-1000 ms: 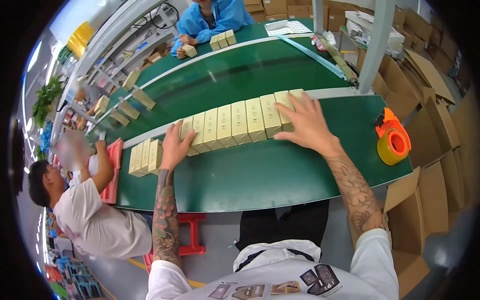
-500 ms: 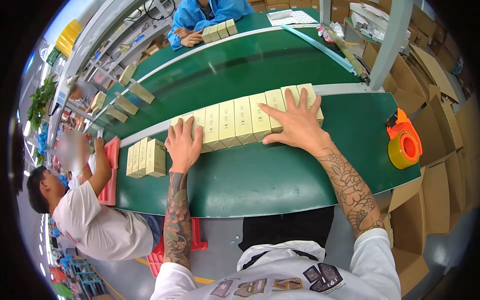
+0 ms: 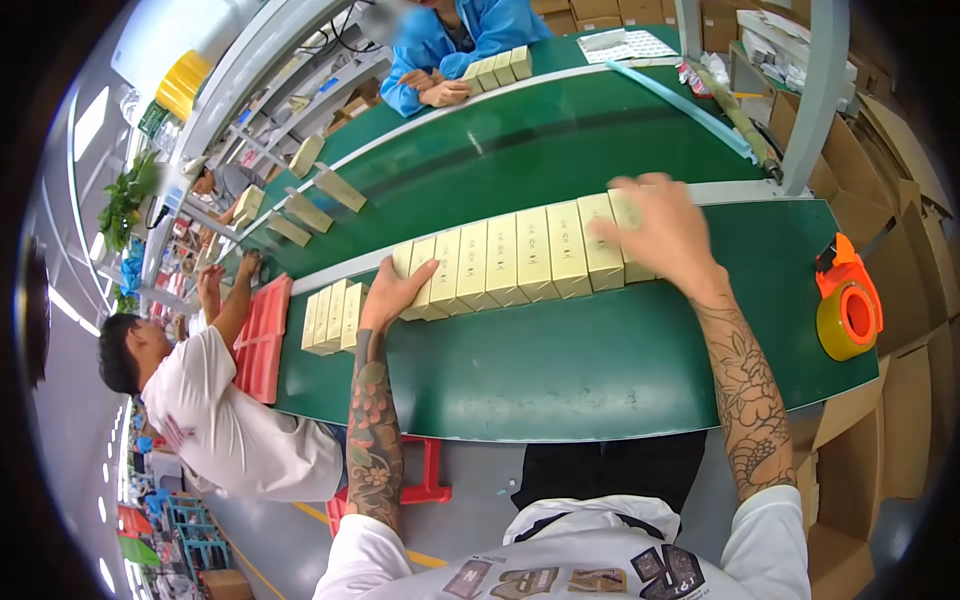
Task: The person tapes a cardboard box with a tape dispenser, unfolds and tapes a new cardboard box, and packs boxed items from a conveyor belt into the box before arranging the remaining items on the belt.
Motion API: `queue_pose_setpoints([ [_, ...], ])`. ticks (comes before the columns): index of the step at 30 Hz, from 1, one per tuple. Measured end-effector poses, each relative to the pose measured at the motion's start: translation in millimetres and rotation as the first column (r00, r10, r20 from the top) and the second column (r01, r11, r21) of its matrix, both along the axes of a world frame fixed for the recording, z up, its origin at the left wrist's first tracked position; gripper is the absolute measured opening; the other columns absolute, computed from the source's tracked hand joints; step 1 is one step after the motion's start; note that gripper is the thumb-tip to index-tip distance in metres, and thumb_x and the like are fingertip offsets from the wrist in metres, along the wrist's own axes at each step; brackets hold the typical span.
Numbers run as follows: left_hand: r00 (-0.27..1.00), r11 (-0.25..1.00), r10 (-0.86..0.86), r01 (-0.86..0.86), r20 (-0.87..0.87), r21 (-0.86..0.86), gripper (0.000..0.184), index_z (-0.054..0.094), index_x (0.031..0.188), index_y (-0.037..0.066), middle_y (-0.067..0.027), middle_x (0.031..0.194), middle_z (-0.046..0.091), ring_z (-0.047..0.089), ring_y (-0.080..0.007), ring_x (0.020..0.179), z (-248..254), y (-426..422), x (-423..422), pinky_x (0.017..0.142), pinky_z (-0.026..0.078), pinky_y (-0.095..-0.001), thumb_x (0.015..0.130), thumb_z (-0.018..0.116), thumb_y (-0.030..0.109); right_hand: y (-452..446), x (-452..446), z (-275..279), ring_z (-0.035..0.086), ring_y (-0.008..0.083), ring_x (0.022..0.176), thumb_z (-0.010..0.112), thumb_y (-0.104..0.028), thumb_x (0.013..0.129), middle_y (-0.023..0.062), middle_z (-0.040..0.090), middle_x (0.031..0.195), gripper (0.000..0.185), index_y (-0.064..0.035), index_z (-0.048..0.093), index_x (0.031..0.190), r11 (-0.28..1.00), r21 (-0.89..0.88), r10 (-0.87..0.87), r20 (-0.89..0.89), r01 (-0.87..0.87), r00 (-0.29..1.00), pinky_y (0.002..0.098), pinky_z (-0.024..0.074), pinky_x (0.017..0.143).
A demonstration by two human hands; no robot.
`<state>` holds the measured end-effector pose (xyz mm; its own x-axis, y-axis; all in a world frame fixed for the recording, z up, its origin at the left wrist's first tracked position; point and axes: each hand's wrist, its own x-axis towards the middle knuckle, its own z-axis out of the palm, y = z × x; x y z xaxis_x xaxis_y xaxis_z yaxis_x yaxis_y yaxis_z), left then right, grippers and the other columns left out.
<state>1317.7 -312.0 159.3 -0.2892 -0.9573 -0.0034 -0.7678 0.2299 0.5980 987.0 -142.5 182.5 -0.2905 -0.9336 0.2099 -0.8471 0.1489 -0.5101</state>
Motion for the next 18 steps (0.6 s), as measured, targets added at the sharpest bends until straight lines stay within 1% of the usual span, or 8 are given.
queue_pose_setpoints([
  [1,1.000,1.000,-0.010,0.010,-0.010,-0.005,0.093,0.040,0.120,-0.013,-0.0342,0.116,0.049,0.051,-0.0391,0.109,2,-2,-1,0.091,0.042,-0.0380,0.070,0.062,0.062,3,-12,-3,0.037,0.0389,0.123,0.067,-0.048,0.072,0.0269,0.041,0.129,0.069,-0.0149,0.047,0.129,1.000,-0.005,-0.010,-0.010,0.010,1.000,0.0467,0.0346,0.098],
  [3,0.991,0.998,0.054,-0.057,0.119,0.023,0.094,0.039,0.118,-0.015,-0.0327,0.112,0.053,0.055,-0.0383,0.105,5,-1,-3,0.090,0.043,-0.0381,0.070,0.062,0.062,7,-28,-18,0.053,0.0298,0.109,0.062,-0.044,0.078,0.0191,0.054,0.118,0.060,-0.0030,0.053,0.120,0.906,0.041,-0.421,-0.026,0.422,0.907,0.0348,0.0426,0.088],
  [4,0.979,0.995,0.084,-0.091,0.185,0.034,0.095,0.038,0.117,-0.016,-0.0320,0.110,0.055,0.056,-0.0378,0.104,5,0,-4,0.090,0.043,-0.0381,0.070,0.063,0.062,6,-30,-26,0.053,0.0298,0.109,0.062,-0.044,0.078,0.0191,0.054,0.118,0.060,-0.0030,0.053,0.120,0.902,0.038,-0.430,-0.034,0.431,0.902,0.0348,0.0426,0.088],
  [7,0.978,0.993,0.116,-0.119,0.172,0.006,0.093,0.040,0.115,-0.014,-0.0312,0.107,0.056,0.057,-0.0374,0.103,4,5,-8,0.088,0.044,-0.0387,0.068,0.065,0.062,1,-33,-42,0.057,0.0300,0.100,0.059,-0.045,0.081,0.0147,0.058,0.111,0.057,-0.0005,0.056,0.116,0.976,0.143,-0.205,0.376,0.162,0.903,0.0370,0.0439,0.084],
  [13,0.994,0.989,0.111,-0.108,0.020,-0.104,0.093,0.038,0.119,-0.010,-0.0284,0.113,0.055,0.055,-0.0365,0.105,-1,33,4,0.089,0.043,-0.0372,0.066,0.067,0.061,21,-16,-40,0.059,0.0255,0.097,0.064,-0.041,0.079,0.0141,0.058,0.113,0.054,-0.0003,0.057,0.114,0.985,-0.037,-0.140,0.399,0.168,0.906,0.0336,0.0437,0.084],
  [15,0.976,0.975,0.074,-0.114,-0.205,-0.191,0.093,0.034,0.123,-0.007,-0.0266,0.120,0.050,0.052,-0.0370,0.109,-12,48,14,0.092,0.041,-0.0372,0.066,0.069,0.058,42,-3,-49,0.058,0.0238,0.100,0.067,-0.038,0.078,0.0141,0.056,0.118,0.053,-0.0013,0.057,0.114,0.936,-0.239,-0.156,0.380,0.260,0.911,0.0326,0.0436,0.085],
  [17,0.894,0.963,-0.046,-0.078,-0.446,-0.257,0.093,0.027,0.127,-0.007,-0.0255,0.131,0.041,0.048,-0.0366,0.115,-38,58,26,0.098,0.036,-0.0411,0.069,0.070,0.052,62,7,-60,0.057,0.0236,0.103,0.069,-0.035,0.077,0.0135,0.051,0.127,0.059,-0.0034,0.050,0.123,0.919,-0.294,-0.121,0.427,0.264,0.896,0.0324,0.0435,0.085],
  [18,0.898,0.973,-0.058,-0.046,-0.436,-0.225,0.093,0.027,0.127,-0.007,-0.0255,0.131,0.041,0.048,-0.0366,0.115,-46,61,25,0.098,0.036,-0.0411,0.069,0.070,0.052,75,12,-67,0.057,0.0236,0.103,0.069,-0.035,0.077,0.0135,0.051,0.127,0.059,-0.0034,0.050,0.123,0.920,-0.260,-0.161,0.433,0.295,0.887,0.0324,0.0435,0.085],
])
